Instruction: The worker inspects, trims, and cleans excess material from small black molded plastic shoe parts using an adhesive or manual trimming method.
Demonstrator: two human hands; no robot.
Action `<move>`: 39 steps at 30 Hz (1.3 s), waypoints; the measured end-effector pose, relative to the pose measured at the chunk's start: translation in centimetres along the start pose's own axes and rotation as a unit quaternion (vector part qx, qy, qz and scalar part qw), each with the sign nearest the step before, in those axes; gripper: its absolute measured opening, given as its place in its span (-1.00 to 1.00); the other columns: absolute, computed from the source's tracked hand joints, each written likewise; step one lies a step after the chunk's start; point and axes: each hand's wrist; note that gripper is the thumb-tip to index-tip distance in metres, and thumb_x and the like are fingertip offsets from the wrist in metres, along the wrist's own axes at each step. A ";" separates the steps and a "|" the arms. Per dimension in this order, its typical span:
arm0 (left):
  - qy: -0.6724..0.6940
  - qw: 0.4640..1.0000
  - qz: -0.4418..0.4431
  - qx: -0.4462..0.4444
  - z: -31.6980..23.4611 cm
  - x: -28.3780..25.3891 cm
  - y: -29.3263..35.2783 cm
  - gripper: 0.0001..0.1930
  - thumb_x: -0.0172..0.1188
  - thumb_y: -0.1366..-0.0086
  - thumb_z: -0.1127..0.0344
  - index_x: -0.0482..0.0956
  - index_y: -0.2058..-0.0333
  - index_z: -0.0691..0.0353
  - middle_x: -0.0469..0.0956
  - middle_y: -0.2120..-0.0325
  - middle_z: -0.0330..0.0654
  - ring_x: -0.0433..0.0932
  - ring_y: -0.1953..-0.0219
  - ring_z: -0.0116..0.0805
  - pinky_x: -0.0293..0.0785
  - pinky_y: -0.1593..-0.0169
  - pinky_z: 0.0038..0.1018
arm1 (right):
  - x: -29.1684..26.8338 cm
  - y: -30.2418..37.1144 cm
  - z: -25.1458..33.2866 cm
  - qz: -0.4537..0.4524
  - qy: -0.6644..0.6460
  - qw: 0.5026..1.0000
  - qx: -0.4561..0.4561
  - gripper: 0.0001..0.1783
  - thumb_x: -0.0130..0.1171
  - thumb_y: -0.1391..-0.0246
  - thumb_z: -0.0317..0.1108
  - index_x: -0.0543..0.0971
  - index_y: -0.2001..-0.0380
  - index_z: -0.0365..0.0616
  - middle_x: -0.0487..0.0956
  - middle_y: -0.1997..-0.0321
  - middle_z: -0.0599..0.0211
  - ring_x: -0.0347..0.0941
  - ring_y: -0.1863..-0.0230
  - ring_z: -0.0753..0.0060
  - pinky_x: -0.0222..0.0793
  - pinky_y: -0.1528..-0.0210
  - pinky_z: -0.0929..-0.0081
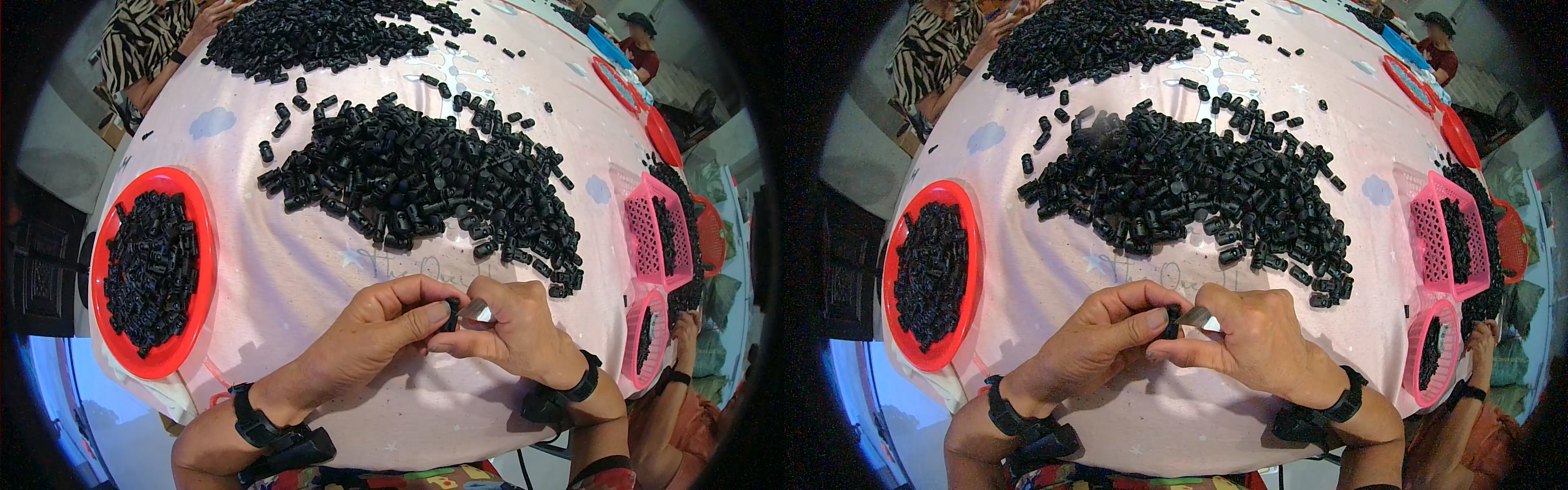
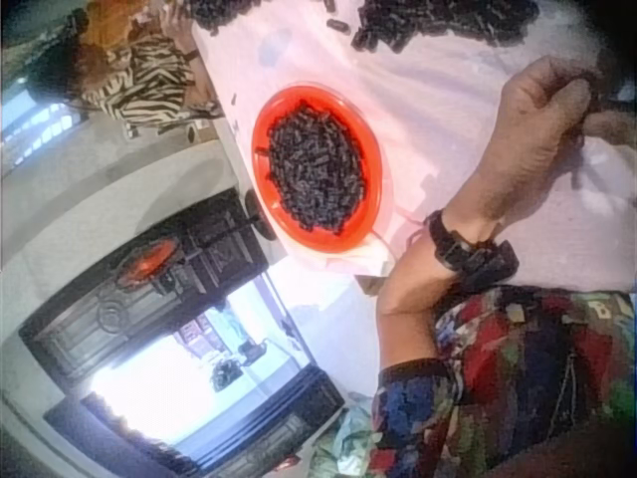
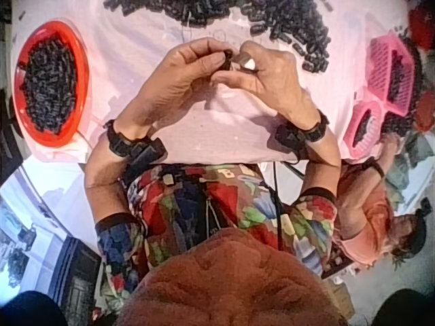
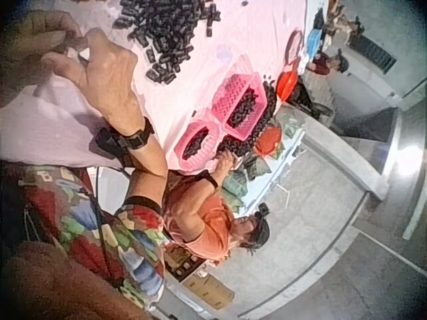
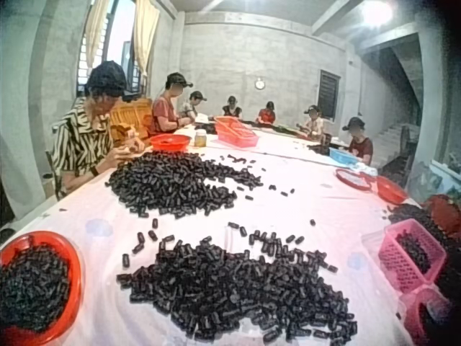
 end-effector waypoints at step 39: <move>0.040 0.998 0.044 -0.033 -0.5 -0.7 0.2 -0.65 0.10 -0.33 0.23 0.38 0.00 0.31 0.48 0.40 -0.30 0.44 0.38 -0.58 0.39 0.26 -0.64 | -1.8 -0.7 1.2 0.050 -0.199 0.978 0.020 -0.68 0.20 0.09 -0.55 0.53 0.17 -0.25 0.62 0.30 0.15 0.59 0.43 0.43 0.45 0.41 0.61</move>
Point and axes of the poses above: each hand's wrist, its own y-axis away from the middle knuckle, its own x-axis out of the palm, z = x × y
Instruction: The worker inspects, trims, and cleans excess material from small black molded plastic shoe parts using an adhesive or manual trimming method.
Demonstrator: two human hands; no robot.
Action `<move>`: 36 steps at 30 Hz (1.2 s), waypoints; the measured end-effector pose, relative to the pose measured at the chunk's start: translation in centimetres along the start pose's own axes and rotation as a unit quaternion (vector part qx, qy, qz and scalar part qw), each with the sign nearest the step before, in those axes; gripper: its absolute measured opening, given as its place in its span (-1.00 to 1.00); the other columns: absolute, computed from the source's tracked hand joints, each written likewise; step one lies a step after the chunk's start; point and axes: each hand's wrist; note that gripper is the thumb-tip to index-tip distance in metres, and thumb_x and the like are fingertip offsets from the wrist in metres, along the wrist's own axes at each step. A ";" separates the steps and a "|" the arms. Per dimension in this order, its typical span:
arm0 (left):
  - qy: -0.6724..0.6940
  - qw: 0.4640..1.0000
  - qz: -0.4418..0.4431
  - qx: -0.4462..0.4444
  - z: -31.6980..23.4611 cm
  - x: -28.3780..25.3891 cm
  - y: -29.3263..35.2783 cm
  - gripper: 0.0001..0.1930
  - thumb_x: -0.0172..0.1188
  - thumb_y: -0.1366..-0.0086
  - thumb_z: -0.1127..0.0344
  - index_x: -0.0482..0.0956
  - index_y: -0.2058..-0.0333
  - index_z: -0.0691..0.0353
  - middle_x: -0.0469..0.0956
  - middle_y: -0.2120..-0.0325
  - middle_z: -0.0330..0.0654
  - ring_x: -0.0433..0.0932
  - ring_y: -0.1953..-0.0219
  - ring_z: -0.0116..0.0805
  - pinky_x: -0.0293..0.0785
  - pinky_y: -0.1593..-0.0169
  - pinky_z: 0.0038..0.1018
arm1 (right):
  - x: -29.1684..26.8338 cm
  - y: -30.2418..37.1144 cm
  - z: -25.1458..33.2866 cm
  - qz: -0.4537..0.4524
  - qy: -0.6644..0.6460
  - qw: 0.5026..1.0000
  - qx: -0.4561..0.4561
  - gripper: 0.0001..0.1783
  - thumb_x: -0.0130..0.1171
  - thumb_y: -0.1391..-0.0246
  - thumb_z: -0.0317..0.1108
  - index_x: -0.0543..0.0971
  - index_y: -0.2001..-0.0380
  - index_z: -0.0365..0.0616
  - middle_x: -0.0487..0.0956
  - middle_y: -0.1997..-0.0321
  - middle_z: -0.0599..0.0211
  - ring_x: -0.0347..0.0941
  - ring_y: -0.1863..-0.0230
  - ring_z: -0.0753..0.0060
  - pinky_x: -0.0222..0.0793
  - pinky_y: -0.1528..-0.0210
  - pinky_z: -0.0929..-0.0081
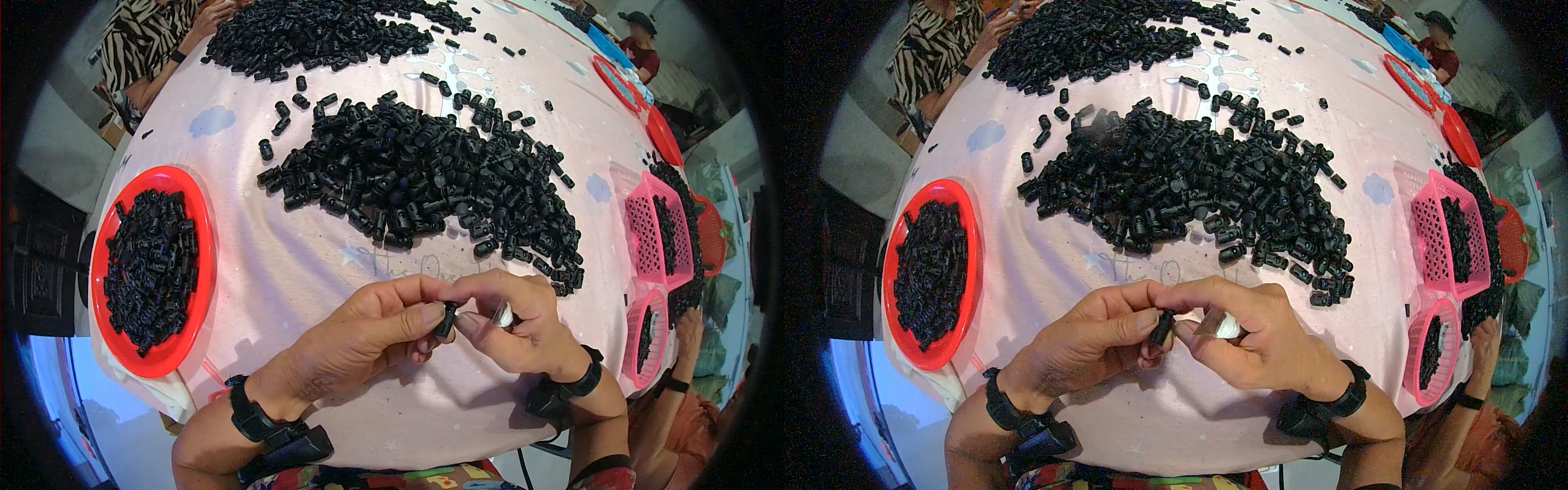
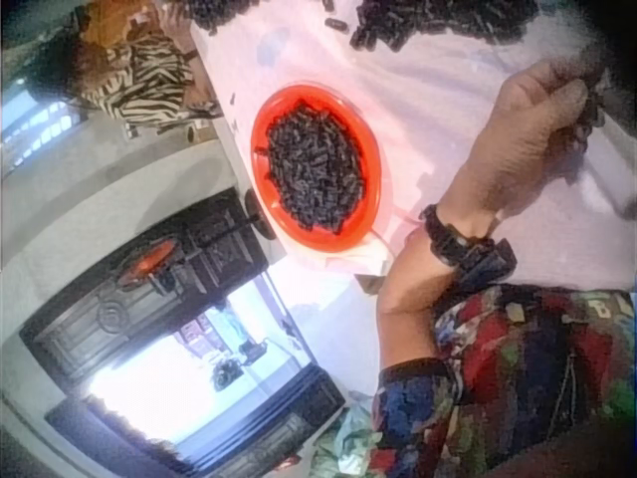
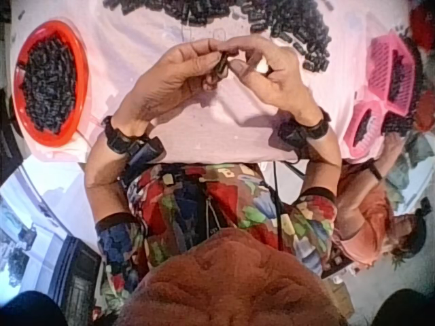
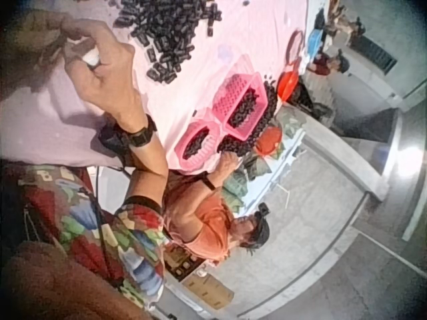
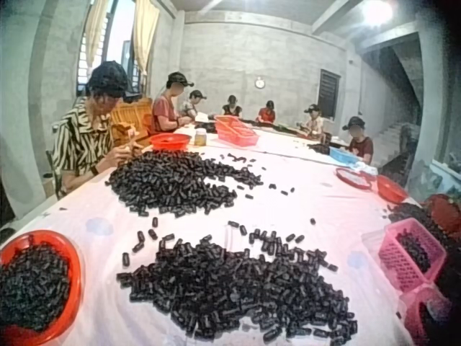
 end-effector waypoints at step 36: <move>-0.068 0.996 -0.036 0.048 0.0 0.5 0.0 -0.75 0.12 -0.33 0.25 0.52 0.09 0.23 0.47 0.37 -0.41 0.35 0.33 -0.71 0.31 0.25 -0.77 | 0.7 0.0 -0.4 -0.072 0.075 0.989 -0.104 -0.68 0.38 0.17 -0.45 0.59 0.25 -0.21 0.61 0.52 0.25 0.51 0.66 0.51 0.36 0.62 0.64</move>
Point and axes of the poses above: each hand's wrist, its own y-axis away from the middle knuckle, its own x-axis out of the palm, z = x × y
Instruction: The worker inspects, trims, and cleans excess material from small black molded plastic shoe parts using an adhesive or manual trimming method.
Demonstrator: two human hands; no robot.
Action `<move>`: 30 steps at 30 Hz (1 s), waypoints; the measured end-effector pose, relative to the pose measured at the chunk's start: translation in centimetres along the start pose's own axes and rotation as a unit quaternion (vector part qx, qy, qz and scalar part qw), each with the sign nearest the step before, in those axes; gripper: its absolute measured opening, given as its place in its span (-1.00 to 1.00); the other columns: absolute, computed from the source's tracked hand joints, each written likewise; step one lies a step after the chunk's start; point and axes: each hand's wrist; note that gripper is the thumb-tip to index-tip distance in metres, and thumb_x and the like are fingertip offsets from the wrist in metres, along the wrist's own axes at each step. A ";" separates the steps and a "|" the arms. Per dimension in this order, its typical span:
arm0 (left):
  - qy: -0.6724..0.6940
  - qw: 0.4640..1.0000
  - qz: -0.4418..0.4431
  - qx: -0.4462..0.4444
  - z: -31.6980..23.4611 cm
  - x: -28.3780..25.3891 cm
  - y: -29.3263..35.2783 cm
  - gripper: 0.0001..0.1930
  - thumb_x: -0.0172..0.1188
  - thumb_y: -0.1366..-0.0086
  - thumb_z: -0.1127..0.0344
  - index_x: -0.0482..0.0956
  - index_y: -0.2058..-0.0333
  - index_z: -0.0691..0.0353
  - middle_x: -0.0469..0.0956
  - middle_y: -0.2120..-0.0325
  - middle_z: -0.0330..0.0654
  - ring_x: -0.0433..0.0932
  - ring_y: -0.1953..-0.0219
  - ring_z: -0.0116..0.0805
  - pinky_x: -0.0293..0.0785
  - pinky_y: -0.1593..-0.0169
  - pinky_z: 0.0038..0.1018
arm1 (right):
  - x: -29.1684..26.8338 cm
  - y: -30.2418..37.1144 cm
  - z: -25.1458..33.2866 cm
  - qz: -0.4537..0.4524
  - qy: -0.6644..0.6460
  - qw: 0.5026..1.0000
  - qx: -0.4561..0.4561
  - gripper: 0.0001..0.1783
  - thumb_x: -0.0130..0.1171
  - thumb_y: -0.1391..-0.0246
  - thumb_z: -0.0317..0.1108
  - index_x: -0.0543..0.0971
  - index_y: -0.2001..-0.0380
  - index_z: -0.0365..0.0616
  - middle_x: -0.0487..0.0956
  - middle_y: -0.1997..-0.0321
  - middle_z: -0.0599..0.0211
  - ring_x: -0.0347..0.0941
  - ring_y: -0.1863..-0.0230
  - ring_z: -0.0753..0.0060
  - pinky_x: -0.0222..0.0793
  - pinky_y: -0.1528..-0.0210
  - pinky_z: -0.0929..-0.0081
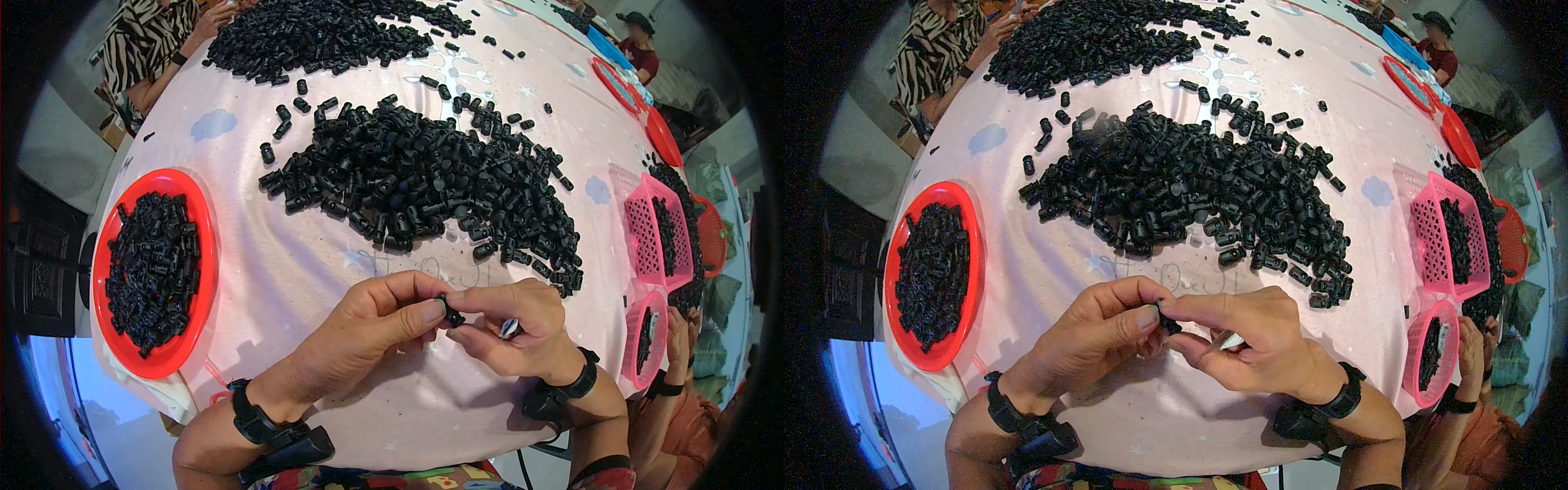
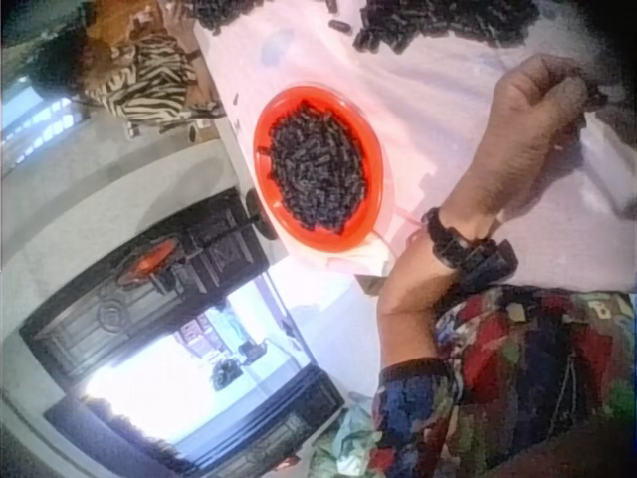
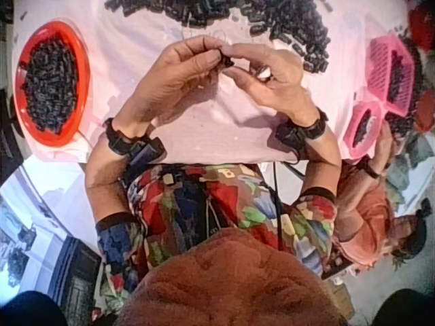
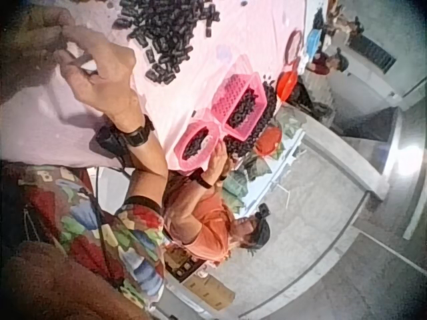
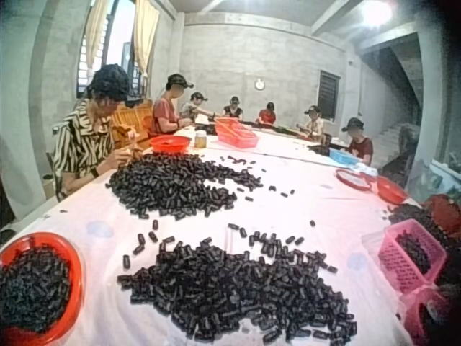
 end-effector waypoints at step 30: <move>0.029 0.999 -0.023 0.009 0.4 0.2 -0.2 -0.73 0.06 -0.34 0.32 0.46 0.04 0.31 0.56 0.27 -0.25 0.53 0.23 -0.57 0.49 0.10 -0.65 | 0.4 0.5 0.2 -0.004 0.126 0.991 -0.052 -0.74 0.42 0.23 -0.39 0.56 0.40 -0.07 0.45 0.73 0.38 0.42 0.73 0.40 0.27 0.69 0.52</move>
Point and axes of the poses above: each hand's wrist, its own y-axis away from the middle knuckle, its own x-axis out of the palm, z = x × y
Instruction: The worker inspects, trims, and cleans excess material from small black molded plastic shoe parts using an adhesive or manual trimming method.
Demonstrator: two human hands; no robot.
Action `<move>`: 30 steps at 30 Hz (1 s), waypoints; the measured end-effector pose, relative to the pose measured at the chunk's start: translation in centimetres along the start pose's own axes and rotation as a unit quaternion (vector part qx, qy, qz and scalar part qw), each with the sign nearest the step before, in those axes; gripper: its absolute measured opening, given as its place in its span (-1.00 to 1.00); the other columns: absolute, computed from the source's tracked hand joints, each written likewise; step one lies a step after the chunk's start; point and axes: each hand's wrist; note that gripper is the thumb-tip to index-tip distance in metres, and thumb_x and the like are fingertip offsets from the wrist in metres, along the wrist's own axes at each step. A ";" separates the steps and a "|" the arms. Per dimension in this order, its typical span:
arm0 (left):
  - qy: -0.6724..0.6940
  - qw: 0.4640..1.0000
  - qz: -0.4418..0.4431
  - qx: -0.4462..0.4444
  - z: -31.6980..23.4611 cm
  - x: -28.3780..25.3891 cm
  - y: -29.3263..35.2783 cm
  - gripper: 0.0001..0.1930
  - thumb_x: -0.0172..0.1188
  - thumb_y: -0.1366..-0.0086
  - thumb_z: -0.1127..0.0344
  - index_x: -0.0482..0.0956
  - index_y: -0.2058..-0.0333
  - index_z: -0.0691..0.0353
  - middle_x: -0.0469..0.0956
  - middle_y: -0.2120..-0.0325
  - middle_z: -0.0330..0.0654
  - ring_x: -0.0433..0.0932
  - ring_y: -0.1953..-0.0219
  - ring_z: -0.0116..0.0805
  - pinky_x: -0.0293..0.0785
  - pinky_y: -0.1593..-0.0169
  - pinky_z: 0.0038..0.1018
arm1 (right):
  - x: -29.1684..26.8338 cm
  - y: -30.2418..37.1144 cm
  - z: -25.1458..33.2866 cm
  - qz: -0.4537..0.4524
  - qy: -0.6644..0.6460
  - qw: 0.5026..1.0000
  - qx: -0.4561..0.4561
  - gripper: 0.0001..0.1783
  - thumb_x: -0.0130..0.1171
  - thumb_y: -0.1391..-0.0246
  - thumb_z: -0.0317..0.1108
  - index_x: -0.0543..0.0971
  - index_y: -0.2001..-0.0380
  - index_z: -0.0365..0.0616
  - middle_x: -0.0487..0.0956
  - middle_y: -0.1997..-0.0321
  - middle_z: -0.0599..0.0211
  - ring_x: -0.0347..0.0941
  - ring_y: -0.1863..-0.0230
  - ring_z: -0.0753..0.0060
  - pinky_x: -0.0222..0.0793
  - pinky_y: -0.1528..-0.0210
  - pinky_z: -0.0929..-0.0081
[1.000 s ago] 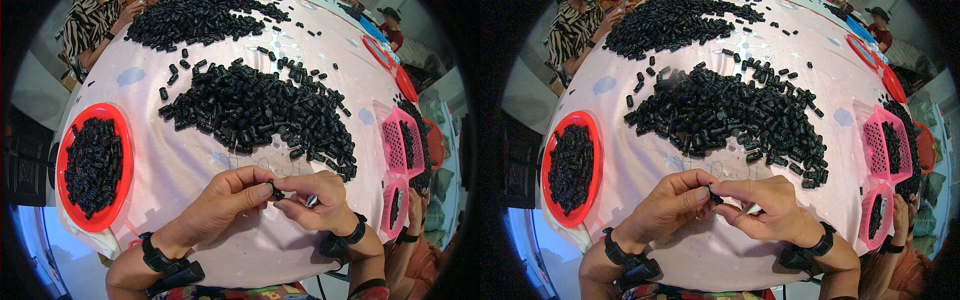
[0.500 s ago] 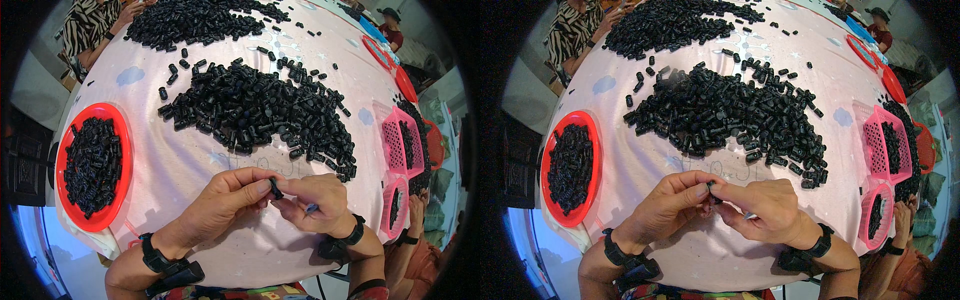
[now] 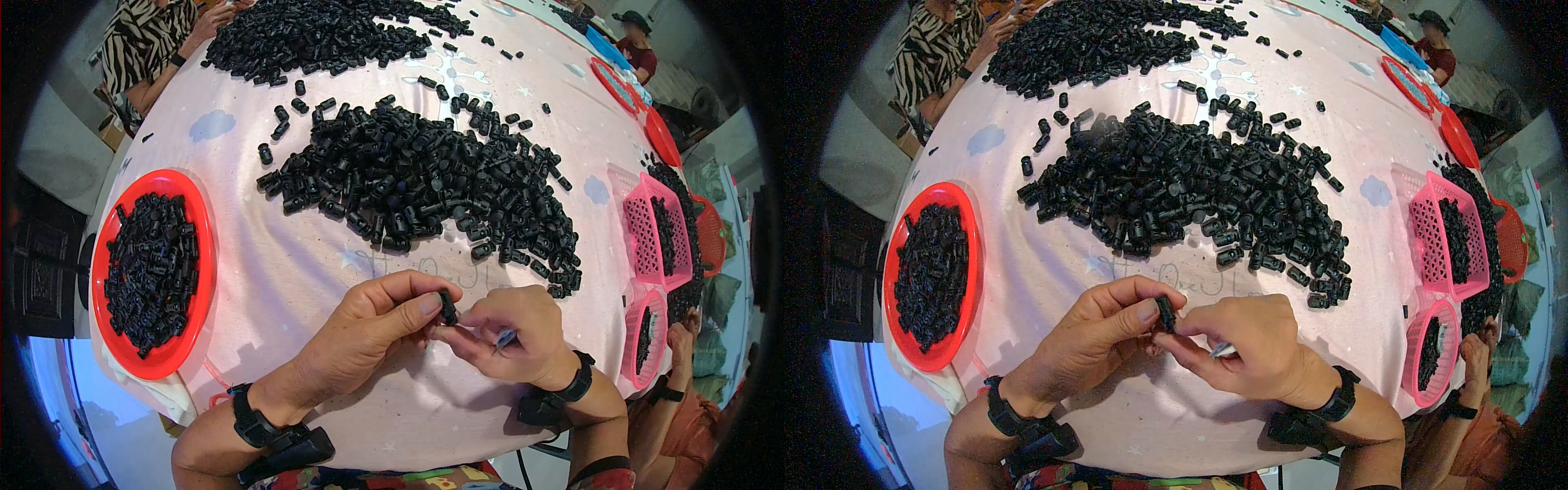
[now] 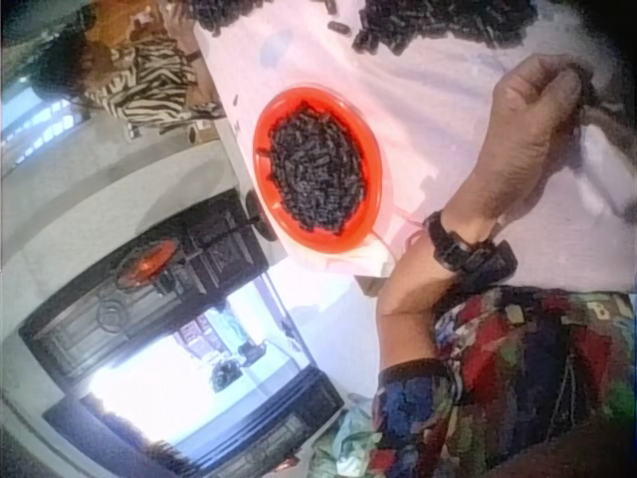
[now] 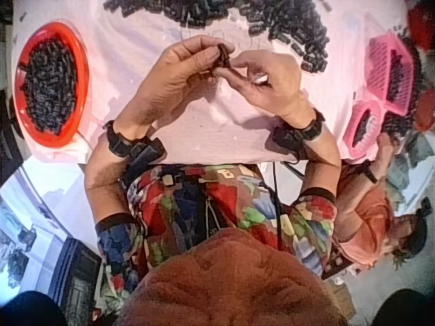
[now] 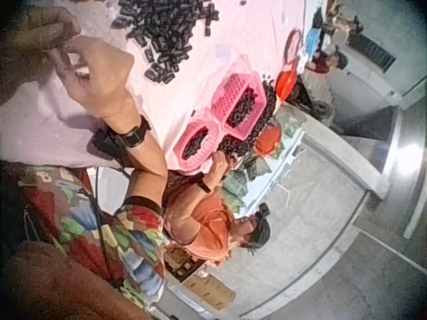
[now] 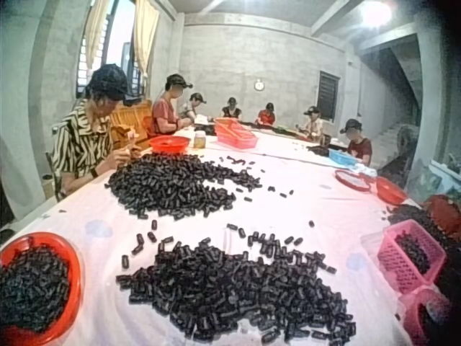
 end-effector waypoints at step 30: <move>-0.035 0.999 0.020 -0.002 0.3 -0.3 -0.2 -0.73 0.04 -0.35 0.35 0.43 0.02 0.30 0.52 0.15 -0.19 0.54 0.18 -0.50 0.53 0.07 -0.57 | 0.2 0.1 -0.9 0.074 -0.025 0.990 0.117 -0.46 0.36 0.16 0.12 0.49 0.50 -0.17 0.53 0.67 0.21 0.53 0.66 0.22 0.37 0.65 0.45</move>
Point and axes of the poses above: each hand's wrist, its own y-axis away from the middle knuckle, its own x-axis out of the palm, z = x × y
